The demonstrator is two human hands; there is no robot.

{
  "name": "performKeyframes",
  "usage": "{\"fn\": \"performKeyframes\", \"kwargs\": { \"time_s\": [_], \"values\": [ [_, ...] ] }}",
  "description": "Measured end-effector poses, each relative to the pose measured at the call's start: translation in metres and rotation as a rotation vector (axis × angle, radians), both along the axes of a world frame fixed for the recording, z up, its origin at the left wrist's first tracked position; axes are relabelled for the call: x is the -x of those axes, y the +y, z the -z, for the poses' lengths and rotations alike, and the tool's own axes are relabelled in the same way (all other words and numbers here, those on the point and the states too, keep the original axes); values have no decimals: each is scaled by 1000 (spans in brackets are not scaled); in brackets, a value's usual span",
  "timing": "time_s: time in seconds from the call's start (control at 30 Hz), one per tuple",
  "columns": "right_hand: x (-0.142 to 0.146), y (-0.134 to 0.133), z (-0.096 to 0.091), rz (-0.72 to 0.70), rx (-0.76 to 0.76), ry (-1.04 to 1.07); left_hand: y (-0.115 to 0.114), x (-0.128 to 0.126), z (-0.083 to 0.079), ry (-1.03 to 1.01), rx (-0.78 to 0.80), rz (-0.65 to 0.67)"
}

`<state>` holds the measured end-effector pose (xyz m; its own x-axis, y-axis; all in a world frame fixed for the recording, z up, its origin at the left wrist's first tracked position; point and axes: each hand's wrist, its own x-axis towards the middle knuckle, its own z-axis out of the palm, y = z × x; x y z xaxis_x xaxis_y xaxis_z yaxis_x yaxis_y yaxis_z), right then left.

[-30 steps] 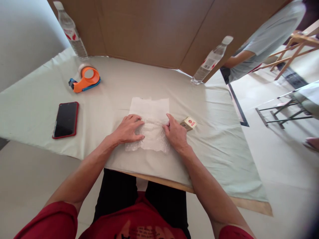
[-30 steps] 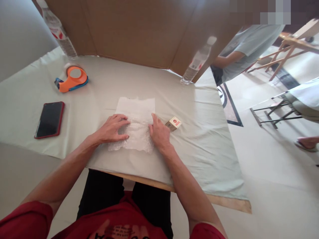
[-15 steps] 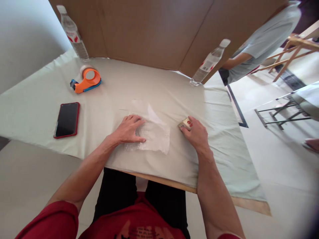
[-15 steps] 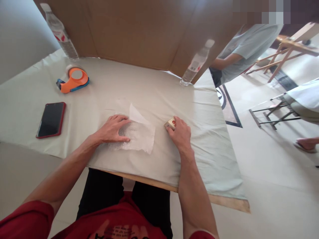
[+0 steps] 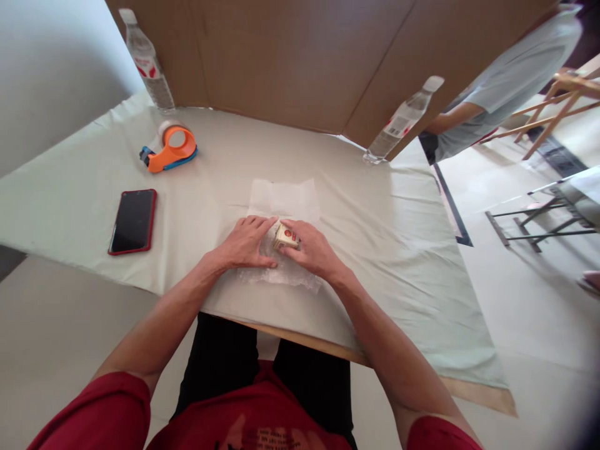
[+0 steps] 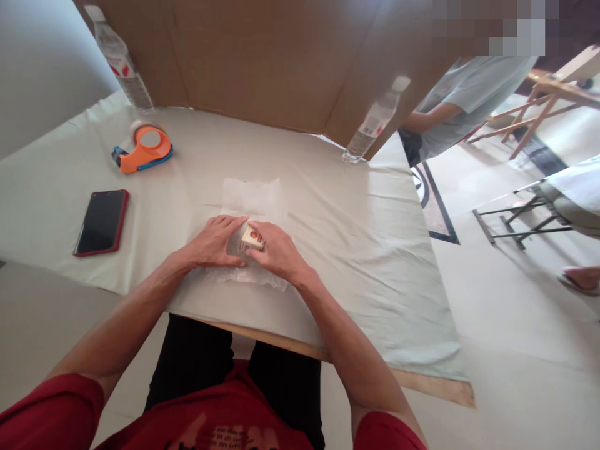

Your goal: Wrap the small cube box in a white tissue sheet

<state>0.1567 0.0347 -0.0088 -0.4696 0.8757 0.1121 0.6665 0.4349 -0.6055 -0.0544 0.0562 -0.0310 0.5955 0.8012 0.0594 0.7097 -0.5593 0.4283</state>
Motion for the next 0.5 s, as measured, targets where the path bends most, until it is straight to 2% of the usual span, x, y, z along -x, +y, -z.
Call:
{"fn": "performKeyframes", "kwargs": {
  "time_s": [0.1,0.17,0.3,0.5],
  "values": [
    [-6,15,20,-5,-60,-19,0,0,0,-8,10,-1],
    [-12,17,26,-36,-73,34,0,0,0,-6,12,-4],
    [-20,12,30,8,-30,120,0,0,0,-4,12,-5],
    [-19,14,31,-8,-41,76,0,1,-1,-14,19,-4]
  ]
}}
